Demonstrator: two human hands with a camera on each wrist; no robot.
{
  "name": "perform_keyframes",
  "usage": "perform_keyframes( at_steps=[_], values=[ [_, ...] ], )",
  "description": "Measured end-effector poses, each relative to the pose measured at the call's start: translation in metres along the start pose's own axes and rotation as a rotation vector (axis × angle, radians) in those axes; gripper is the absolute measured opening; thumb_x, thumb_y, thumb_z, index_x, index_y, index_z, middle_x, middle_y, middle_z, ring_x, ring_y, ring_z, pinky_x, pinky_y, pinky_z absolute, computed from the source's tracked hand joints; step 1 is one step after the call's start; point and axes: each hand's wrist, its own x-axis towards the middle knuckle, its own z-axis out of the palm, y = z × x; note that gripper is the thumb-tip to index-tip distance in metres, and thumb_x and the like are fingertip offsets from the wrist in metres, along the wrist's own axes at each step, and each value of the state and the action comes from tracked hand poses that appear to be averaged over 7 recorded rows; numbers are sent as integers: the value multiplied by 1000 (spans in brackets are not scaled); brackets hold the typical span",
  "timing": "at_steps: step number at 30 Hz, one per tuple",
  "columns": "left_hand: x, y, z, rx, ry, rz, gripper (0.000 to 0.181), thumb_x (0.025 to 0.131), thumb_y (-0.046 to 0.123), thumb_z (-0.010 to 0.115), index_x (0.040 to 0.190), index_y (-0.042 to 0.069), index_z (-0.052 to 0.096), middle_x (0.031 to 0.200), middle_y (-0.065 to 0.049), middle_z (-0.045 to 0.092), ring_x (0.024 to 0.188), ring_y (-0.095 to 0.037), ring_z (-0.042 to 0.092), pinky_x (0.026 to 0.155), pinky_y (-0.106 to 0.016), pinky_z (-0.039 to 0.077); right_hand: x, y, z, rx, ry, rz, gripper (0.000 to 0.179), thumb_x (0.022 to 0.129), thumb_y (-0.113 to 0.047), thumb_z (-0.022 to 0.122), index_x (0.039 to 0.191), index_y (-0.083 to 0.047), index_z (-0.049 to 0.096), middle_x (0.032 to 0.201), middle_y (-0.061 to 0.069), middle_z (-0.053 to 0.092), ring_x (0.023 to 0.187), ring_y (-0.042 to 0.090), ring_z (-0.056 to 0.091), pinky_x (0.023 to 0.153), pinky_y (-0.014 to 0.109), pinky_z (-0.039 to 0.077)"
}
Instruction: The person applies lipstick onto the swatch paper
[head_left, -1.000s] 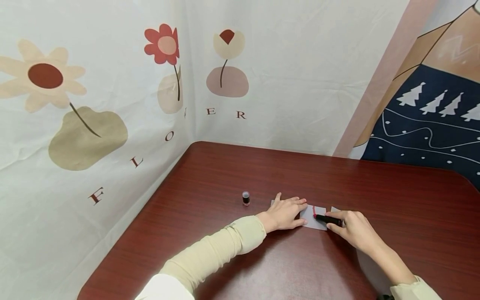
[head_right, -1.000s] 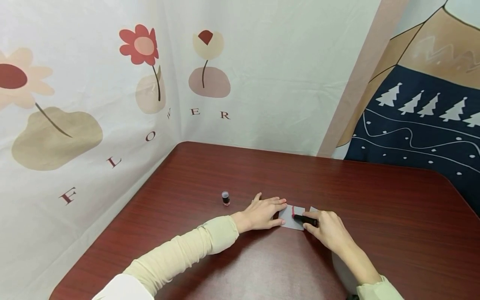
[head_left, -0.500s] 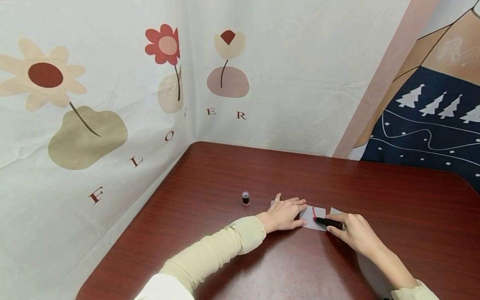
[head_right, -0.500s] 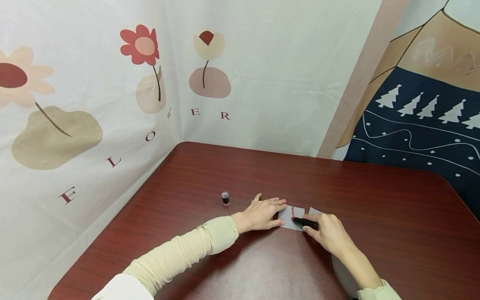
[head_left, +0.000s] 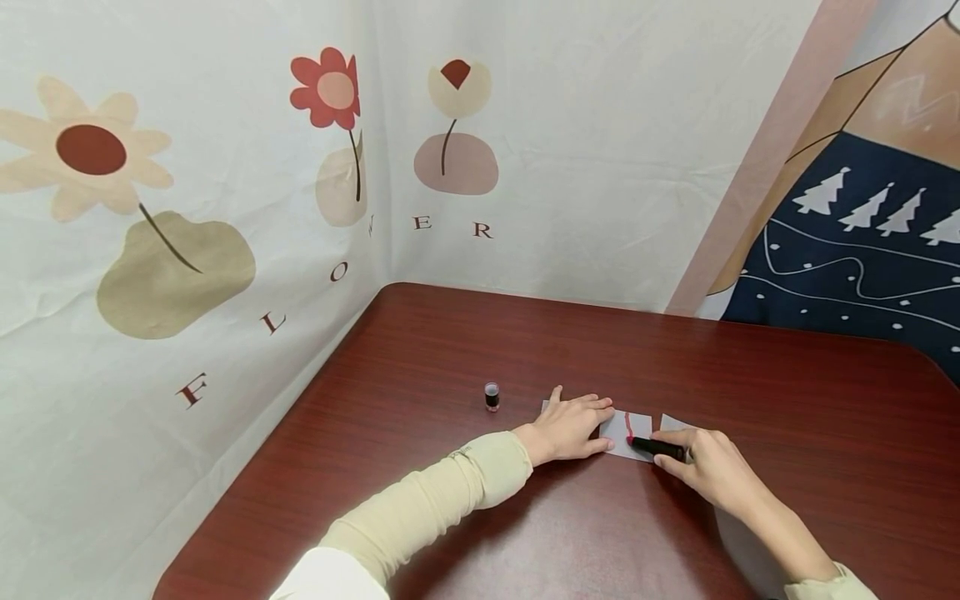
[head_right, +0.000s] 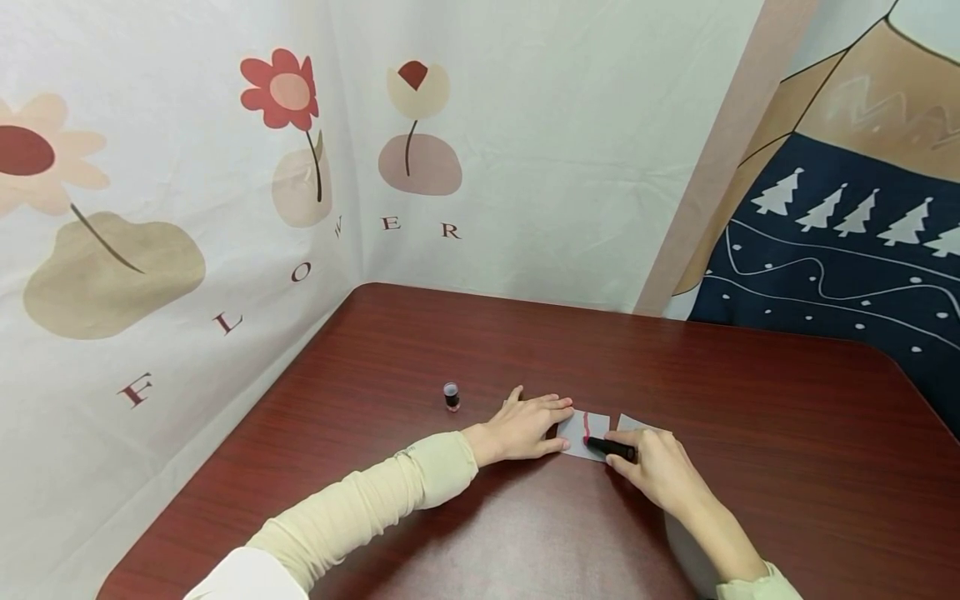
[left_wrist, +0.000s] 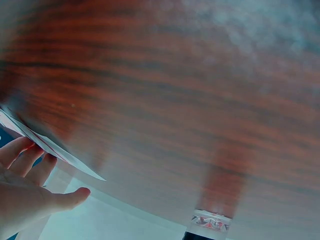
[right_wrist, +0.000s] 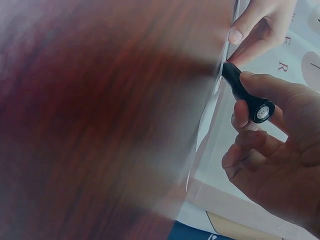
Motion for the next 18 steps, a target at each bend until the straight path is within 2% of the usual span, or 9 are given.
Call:
perform_keyframes(
  at_steps=[6,18],
  values=[
    [0,0,0,2,-9,-4,54,91,49,52,139,24,47,144,12,37,133,-6,30,103,-54,23,-1,0,0,3,5,-14,26,78,-11,74,103,-3,71,65,-12,54,49,0,34,45,23,32],
    [0,0,-1,15,-7,1,54,91,49,52,139,24,47,144,12,37,133,-6,30,104,-54,22,-2,0,1,4,15,-38,25,77,-10,75,101,-2,71,77,-6,64,52,-1,35,46,22,33]
  ],
)
